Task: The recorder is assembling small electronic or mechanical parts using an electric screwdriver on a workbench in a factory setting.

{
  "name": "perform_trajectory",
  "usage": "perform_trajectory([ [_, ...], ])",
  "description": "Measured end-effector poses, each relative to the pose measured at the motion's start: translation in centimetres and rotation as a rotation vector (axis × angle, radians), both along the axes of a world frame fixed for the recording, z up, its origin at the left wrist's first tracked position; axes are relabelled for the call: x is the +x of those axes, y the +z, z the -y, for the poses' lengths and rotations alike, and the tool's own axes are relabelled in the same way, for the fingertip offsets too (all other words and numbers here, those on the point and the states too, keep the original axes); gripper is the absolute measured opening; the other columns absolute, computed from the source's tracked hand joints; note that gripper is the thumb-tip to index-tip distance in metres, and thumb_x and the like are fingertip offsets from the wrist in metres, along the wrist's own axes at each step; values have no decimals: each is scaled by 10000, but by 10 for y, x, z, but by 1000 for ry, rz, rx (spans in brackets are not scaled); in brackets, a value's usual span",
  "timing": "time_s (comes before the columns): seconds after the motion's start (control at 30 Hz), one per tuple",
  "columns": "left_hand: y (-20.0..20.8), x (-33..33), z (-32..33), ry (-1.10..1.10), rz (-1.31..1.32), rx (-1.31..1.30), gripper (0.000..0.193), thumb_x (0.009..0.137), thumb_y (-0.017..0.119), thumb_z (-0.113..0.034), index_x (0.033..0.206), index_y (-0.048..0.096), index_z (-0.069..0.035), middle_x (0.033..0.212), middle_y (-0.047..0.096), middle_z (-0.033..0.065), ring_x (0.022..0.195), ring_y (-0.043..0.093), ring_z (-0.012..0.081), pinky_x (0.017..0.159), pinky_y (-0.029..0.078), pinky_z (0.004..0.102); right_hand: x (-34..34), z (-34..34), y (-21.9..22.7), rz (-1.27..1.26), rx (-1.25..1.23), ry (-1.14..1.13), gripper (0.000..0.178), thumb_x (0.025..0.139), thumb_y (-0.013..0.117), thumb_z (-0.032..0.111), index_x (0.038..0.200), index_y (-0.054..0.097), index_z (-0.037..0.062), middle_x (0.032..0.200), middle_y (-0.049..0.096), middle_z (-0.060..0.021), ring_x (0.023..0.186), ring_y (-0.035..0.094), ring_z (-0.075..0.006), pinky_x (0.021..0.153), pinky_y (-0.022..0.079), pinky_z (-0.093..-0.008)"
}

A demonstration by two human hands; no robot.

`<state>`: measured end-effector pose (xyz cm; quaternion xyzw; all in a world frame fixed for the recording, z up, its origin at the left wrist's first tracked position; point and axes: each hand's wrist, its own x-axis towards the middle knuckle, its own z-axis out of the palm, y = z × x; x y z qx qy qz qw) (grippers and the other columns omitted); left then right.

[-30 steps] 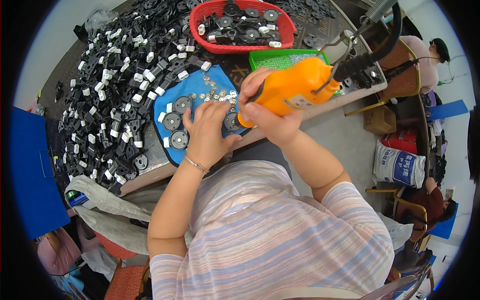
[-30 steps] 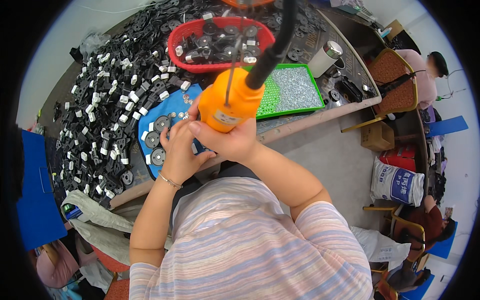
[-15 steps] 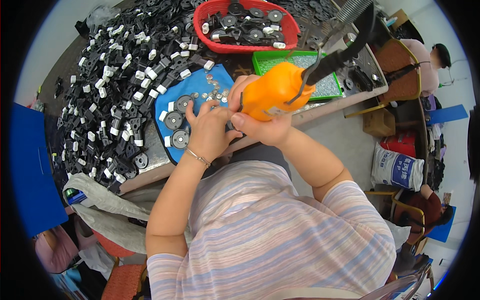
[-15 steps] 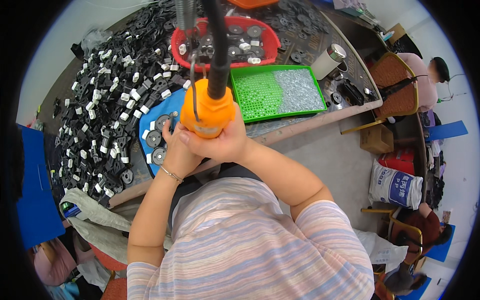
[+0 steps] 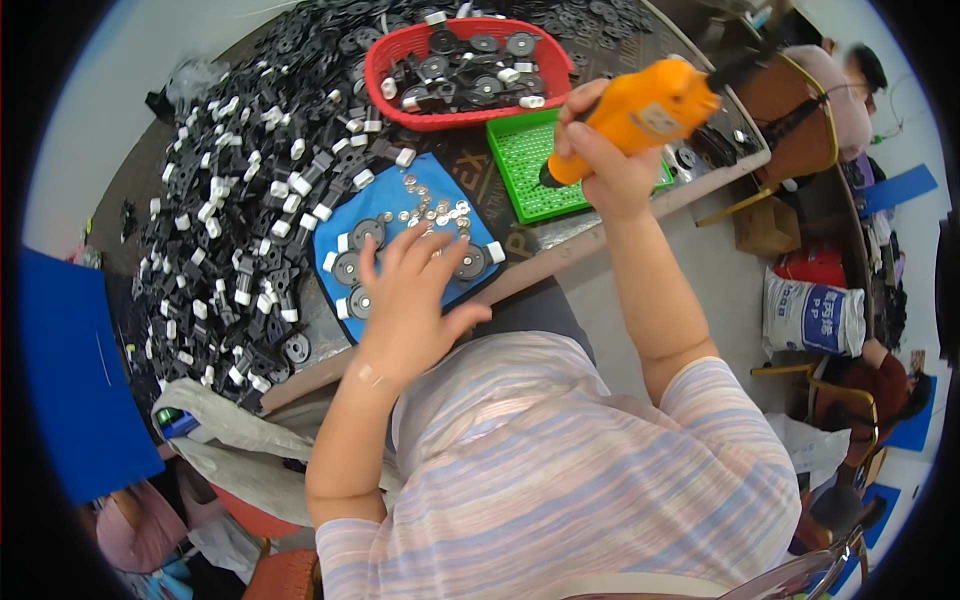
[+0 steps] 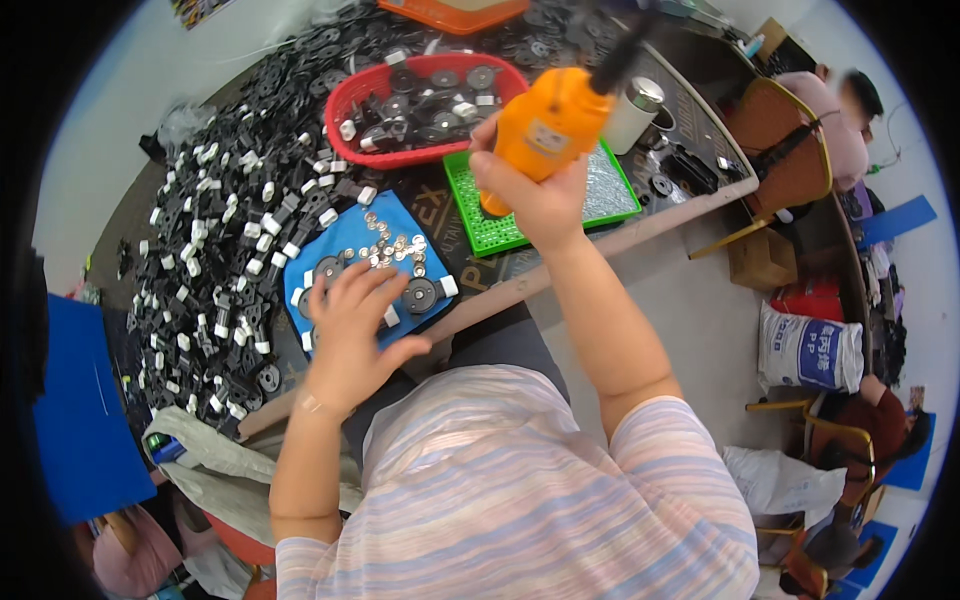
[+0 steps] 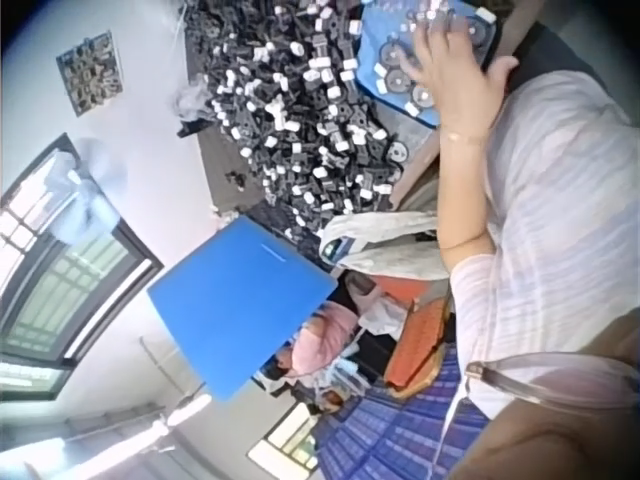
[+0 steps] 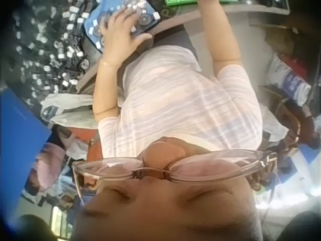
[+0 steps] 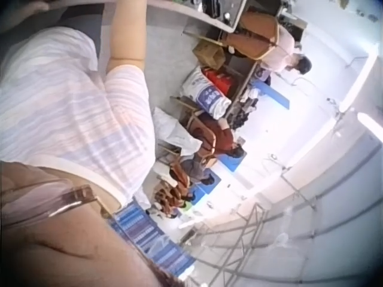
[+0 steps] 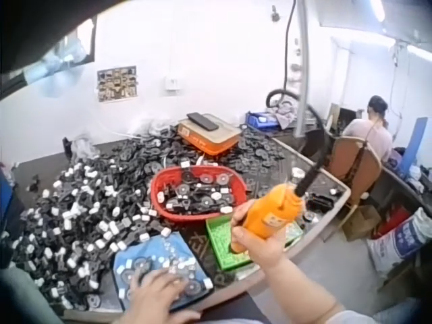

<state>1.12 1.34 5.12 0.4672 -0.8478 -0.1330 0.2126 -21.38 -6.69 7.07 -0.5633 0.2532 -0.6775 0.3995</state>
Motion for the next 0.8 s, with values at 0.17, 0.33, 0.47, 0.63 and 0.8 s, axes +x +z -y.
perform_trajectory([
  [0.17,115,58,-26,-717,-189,479,274,719,622,-252,871,651,-25,692,583,139,678,603,270,599,477,370,-11,4,-19,55,72,-107,242,732,631,-18,949,522,-8,799,570,-91,616,553,-131,571,450,-247],
  [0.33,157,91,-84,-1704,-745,413,160,746,508,-121,593,503,-167,579,458,-84,546,460,76,527,349,230,-4,12,-22,18,28,-99,239,741,641,-13,954,534,6,822,582,-66,641,571,-113,560,470,-234],
  [0.47,162,88,-76,-1745,-737,441,161,749,508,-116,593,506,-159,578,462,-77,547,461,78,528,352,230,1,21,-23,18,13,-123,263,730,666,6,960,540,21,860,597,-60,682,592,-110,572,495,-236],
  [0.63,164,87,-71,-1757,-730,448,162,752,509,-110,594,509,-149,578,466,-69,549,462,82,530,356,231,4,22,-26,45,37,-104,289,719,698,49,977,571,18,873,616,-28,809,592,-103,741,491,-263],
  [0.8,158,89,-69,-1751,-752,419,164,755,510,-105,595,513,-138,578,471,-61,550,462,85,533,360,232,5,27,-26,32,31,-104,298,719,688,27,978,541,29,858,608,-40,725,591,-109,642,495,-254],
])
